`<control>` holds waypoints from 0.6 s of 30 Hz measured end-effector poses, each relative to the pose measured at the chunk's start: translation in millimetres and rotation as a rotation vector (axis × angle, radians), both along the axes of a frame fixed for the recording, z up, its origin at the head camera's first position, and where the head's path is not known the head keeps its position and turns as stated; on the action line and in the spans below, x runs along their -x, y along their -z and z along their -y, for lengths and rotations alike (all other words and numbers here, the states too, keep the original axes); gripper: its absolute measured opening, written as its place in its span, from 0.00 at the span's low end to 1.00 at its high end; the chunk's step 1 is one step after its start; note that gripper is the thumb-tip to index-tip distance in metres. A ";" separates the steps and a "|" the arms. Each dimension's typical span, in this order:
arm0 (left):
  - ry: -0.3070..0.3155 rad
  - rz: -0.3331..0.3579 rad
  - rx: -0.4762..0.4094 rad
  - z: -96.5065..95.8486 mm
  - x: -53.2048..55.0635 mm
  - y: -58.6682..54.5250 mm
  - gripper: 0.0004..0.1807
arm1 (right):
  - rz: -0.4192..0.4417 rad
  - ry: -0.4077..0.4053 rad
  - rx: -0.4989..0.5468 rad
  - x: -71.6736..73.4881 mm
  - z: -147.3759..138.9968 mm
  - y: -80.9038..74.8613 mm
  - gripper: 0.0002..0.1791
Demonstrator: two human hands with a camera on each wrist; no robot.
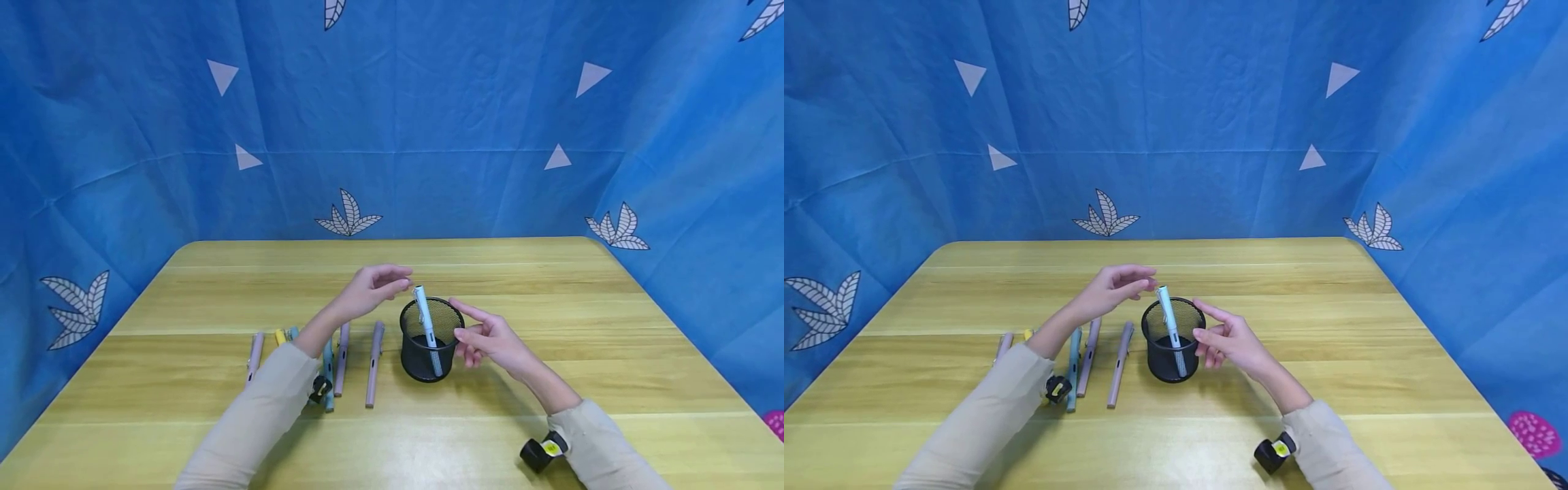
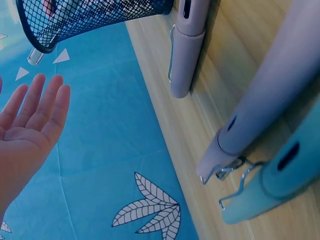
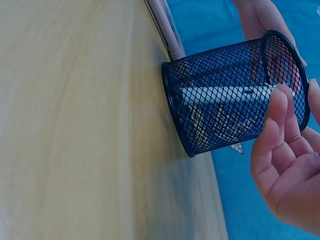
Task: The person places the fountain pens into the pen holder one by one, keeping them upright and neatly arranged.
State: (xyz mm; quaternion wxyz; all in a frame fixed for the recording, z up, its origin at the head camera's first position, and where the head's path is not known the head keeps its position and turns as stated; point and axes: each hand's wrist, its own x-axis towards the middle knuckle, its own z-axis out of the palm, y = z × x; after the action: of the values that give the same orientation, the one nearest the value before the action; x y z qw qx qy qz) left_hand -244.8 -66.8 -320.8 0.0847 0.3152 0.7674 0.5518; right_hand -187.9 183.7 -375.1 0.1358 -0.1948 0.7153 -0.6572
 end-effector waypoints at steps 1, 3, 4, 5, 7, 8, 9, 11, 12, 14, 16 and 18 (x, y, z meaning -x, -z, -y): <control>-0.006 -0.003 0.007 1.3 -0.4 -0.2 0.18 | 0.002 0.005 0.000 0.0 0.3 -0.5 0.34; -0.009 -0.009 0.001 5.0 4.7 6.7 0.19 | 0.006 0.016 -0.001 -0.2 0.9 -1.3 0.34; -0.012 -0.011 -0.001 6.7 7.3 9.8 0.19 | 0.007 0.019 -0.001 -0.4 0.9 -1.8 0.34; -0.017 -0.013 0.000 8.1 7.6 10.1 0.19 | 0.009 0.021 0.001 -0.6 0.9 -2.2 0.34; -0.022 -0.011 0.005 11.3 7.6 10.4 0.19 | 0.009 0.026 0.003 -0.9 0.7 -2.5 0.33; -0.023 -0.008 0.004 12.9 7.4 10.7 0.19 | 0.008 0.028 0.003 -1.0 0.6 -2.6 0.33; -0.024 -0.006 0.007 14.5 7.0 10.6 0.19 | 0.007 0.029 0.002 -1.1 0.4 -2.6 0.33; -0.030 -0.007 0.018 18.2 6.4 11.0 0.19 | 0.003 0.030 0.004 -1.0 0.2 -2.5 0.33; -0.032 -0.009 0.023 20.1 6.0 10.9 0.19 | 0.001 0.029 0.005 -1.0 0.1 -2.5 0.33; -0.036 -0.015 0.031 23.8 4.9 10.7 0.19 | -0.002 0.026 0.005 -0.8 0.1 -2.5 0.33; -0.044 -0.022 0.040 27.1 4.2 10.6 0.19 | -0.006 0.022 0.005 -0.6 0.2 -2.4 0.33; -0.049 -0.022 0.045 29.9 3.5 10.4 0.19 | -0.008 0.022 0.001 -0.4 0.3 -2.2 0.33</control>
State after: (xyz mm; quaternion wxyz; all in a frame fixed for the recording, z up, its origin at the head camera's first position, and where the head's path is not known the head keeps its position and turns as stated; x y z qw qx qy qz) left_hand -248.3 -96.7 -331.2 0.0696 0.3005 0.7880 0.5329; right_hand -187.6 183.4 -372.9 0.1256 -0.1899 0.7175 -0.6583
